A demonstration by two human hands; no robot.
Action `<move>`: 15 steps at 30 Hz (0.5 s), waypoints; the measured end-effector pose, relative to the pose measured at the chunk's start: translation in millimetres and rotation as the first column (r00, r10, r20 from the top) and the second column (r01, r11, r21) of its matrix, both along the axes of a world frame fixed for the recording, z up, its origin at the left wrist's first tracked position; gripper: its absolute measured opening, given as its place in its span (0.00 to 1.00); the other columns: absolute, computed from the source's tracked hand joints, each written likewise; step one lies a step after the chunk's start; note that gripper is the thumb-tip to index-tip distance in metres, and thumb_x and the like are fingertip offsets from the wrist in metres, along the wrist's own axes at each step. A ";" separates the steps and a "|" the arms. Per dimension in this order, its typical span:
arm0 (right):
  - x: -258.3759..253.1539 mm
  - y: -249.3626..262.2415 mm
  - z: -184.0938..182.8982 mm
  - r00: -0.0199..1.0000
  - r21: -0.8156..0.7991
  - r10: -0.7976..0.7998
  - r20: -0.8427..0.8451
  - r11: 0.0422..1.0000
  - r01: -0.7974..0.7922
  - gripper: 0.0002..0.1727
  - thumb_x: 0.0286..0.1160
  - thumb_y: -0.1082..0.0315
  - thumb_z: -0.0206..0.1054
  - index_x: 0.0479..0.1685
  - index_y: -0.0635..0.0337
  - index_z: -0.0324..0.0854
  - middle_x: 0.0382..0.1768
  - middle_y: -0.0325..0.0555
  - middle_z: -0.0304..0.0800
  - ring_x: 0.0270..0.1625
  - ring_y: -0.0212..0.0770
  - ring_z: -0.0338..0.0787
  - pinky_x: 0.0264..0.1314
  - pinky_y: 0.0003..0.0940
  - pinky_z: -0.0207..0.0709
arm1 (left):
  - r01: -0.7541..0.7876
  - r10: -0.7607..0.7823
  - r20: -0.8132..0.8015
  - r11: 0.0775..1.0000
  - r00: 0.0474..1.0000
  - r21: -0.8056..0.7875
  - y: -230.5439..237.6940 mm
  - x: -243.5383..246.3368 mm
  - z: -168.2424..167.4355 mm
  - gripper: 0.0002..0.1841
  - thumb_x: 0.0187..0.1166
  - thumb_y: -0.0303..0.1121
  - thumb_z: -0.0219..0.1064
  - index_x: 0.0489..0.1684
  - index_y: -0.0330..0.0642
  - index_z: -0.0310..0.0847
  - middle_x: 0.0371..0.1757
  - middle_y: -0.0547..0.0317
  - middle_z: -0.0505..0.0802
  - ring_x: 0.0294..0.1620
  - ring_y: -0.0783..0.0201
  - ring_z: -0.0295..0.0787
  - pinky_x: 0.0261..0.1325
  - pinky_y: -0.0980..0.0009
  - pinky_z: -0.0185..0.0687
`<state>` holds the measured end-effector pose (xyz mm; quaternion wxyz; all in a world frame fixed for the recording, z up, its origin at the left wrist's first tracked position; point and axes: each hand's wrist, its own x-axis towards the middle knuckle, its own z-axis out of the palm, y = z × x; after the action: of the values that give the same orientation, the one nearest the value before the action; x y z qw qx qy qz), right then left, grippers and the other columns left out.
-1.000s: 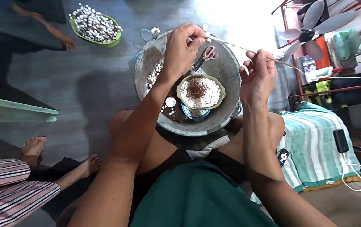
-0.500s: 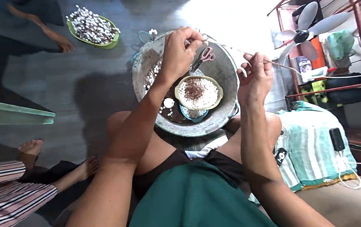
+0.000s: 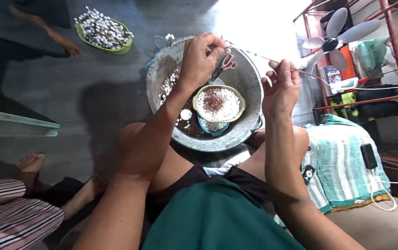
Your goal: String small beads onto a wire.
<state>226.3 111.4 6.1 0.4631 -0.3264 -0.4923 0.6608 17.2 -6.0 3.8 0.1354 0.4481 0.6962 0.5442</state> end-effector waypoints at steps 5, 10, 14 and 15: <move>0.4 0.6 0.0 1.000 0.024 0.001 0.006 1.000 -0.002 0.09 0.95 0.64 0.53 0.56 0.57 0.76 0.47 0.47 0.94 0.40 0.36 0.92 0.43 0.29 0.86 | -0.008 0.008 -0.002 1.000 1.000 0.005 0.5 -0.2 0.0 0.06 0.83 0.32 0.67 0.46 0.44 0.91 0.44 0.60 0.91 0.35 0.73 0.88 0.42 0.76 0.86; 1.9 1.6 0.9 1.000 0.103 -0.014 0.028 0.995 0.011 0.09 0.94 0.65 0.54 0.56 0.59 0.76 0.46 0.48 0.93 0.41 0.37 0.92 0.43 0.31 0.86 | -0.006 0.006 -0.013 1.000 1.000 0.000 -0.2 -0.2 0.3 0.07 0.83 0.31 0.67 0.47 0.43 0.91 0.44 0.59 0.91 0.35 0.72 0.88 0.43 0.75 0.86; 4.5 -0.2 1.6 1.000 0.115 0.009 0.020 0.993 -0.011 0.09 0.93 0.65 0.54 0.56 0.59 0.76 0.46 0.49 0.94 0.41 0.37 0.92 0.43 0.31 0.86 | -0.009 0.008 -0.031 1.000 0.999 -0.003 0.8 -0.2 -1.2 0.07 0.82 0.32 0.68 0.46 0.45 0.92 0.44 0.60 0.91 0.36 0.72 0.88 0.43 0.75 0.87; 4.8 -0.2 1.1 1.000 0.116 0.009 0.012 0.993 -0.010 0.09 0.93 0.65 0.55 0.56 0.59 0.76 0.46 0.49 0.94 0.41 0.38 0.92 0.43 0.30 0.86 | -0.010 0.010 -0.033 1.000 0.999 -0.001 0.8 0.7 -1.3 0.07 0.82 0.32 0.68 0.46 0.45 0.92 0.44 0.60 0.92 0.36 0.73 0.88 0.43 0.75 0.86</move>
<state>231.1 111.2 7.2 0.4754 -0.3003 -0.5342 0.6312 17.9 -5.2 2.5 0.1216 0.4536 0.7007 0.5372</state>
